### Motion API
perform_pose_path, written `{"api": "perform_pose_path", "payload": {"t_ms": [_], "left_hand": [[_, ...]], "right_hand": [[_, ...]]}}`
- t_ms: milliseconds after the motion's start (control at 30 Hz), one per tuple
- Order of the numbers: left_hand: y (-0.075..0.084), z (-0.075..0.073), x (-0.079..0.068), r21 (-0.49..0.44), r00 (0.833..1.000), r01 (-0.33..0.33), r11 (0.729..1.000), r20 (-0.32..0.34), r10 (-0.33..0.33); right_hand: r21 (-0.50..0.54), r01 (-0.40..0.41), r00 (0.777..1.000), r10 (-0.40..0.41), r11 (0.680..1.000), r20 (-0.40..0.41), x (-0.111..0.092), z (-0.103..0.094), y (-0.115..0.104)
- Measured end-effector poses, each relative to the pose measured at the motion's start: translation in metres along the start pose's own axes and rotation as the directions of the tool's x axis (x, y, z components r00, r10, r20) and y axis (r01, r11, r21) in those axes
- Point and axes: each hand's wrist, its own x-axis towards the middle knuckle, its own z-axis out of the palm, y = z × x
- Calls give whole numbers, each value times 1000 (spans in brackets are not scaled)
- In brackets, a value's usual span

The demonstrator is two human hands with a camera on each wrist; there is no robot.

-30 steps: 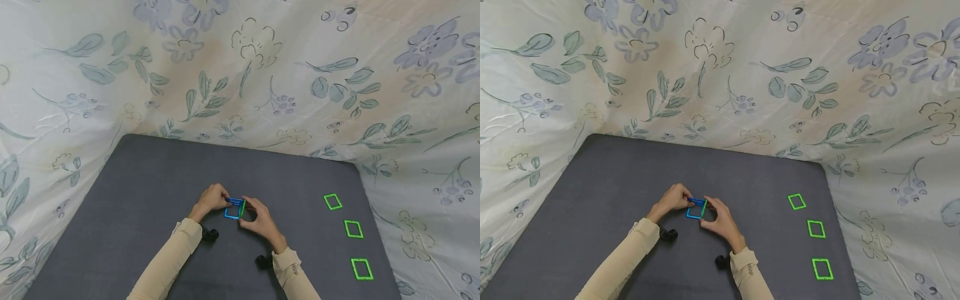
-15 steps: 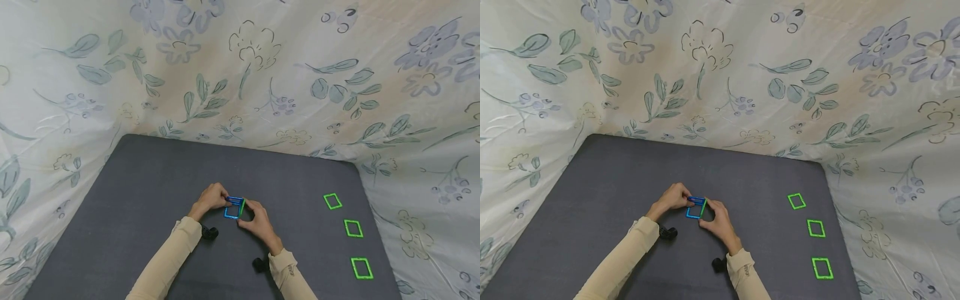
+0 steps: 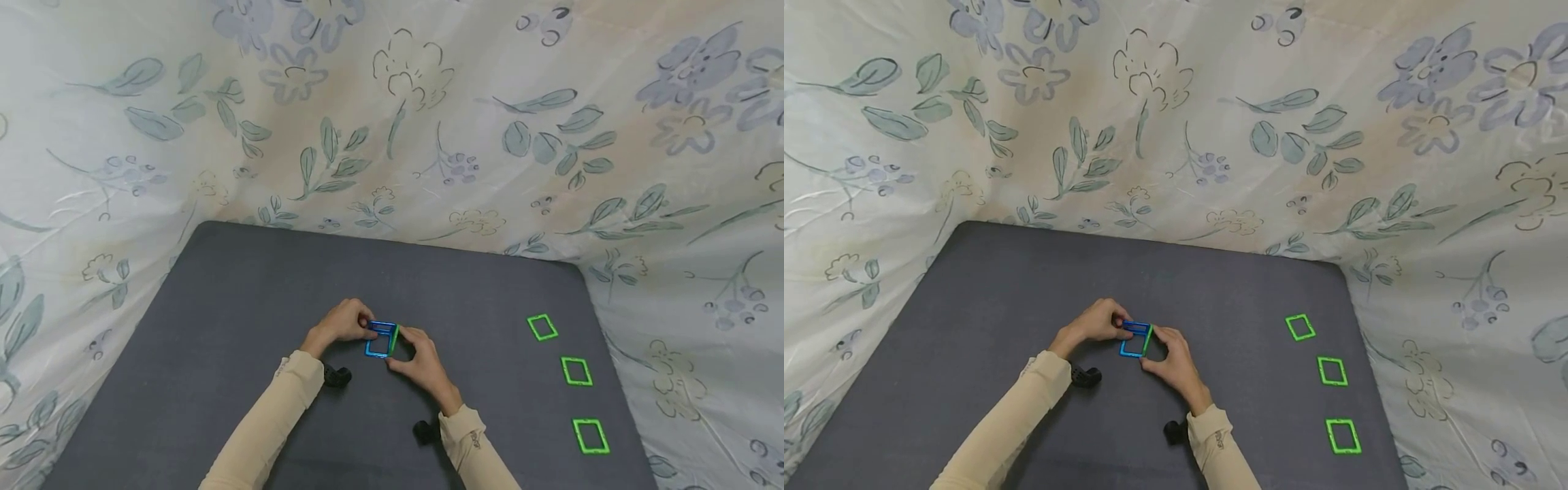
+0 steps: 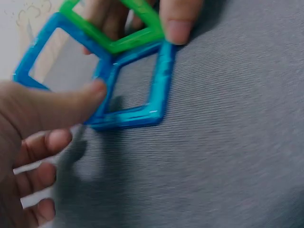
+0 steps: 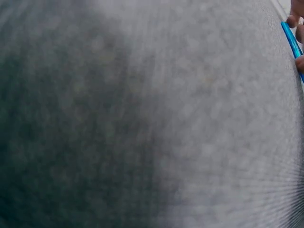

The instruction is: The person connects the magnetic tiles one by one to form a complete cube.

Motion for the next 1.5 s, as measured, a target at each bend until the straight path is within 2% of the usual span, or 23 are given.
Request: {"api": "perform_pose_path", "payload": {"t_ms": [67, 133, 233, 333, 500, 867, 1000, 1167, 1267, 1367, 1500], "left_hand": [[4, -7, 2, 17, 997, -78, 997, 25, 77], [8, -14, 6, 34, 986, -160, 986, 51, 159], [16, -22, 13, 48, 957, -274, 961, 112, 267], [23, -25, 21, 47, 927, -339, 940, 189, 325], [27, -23, 29, 14, 887, -390, 921, 274, 372], [24, -21, 39, -90, 850, -385, 918, 352, 391], [24, -22, 41, -106, 849, -370, 923, 365, 382], [18, -26, 44, -112, 845, -377, 919, 365, 391], [13, -27, 46, -114, 852, -375, 920, 349, 391], [8, -27, 43, -112, 878, -355, 928, 299, 373], [0, -24, 32, -87, 928, -331, 939, 152, 341]], "right_hand": [[-2, 5, 1000, -5, 1000, -5, 0, -1, 1], [2, 6, 1000, -6, 1000, -4, -1, -1, 1], [10, -4, 1000, 4, 1000, 6, -1, -2, 2], [11, -15, 1000, 14, 1000, 19, -1, -2, 2], [16, -19, 999, 18, 1000, 33, 0, -1, 3], [6, -19, 999, 18, 1000, 45, 0, 0, 6], [4, -12, 999, 12, 1000, 43, 0, -1, 7], [-11, 42, 999, -42, 999, 33, 5, 0, 5], [-20, 49, 998, -48, 999, 35, 8, -2, 5], [-26, 36, 999, -35, 999, 30, 9, -5, 6], [-29, 33, 999, -33, 999, -2, 7, -10, 8]]}}
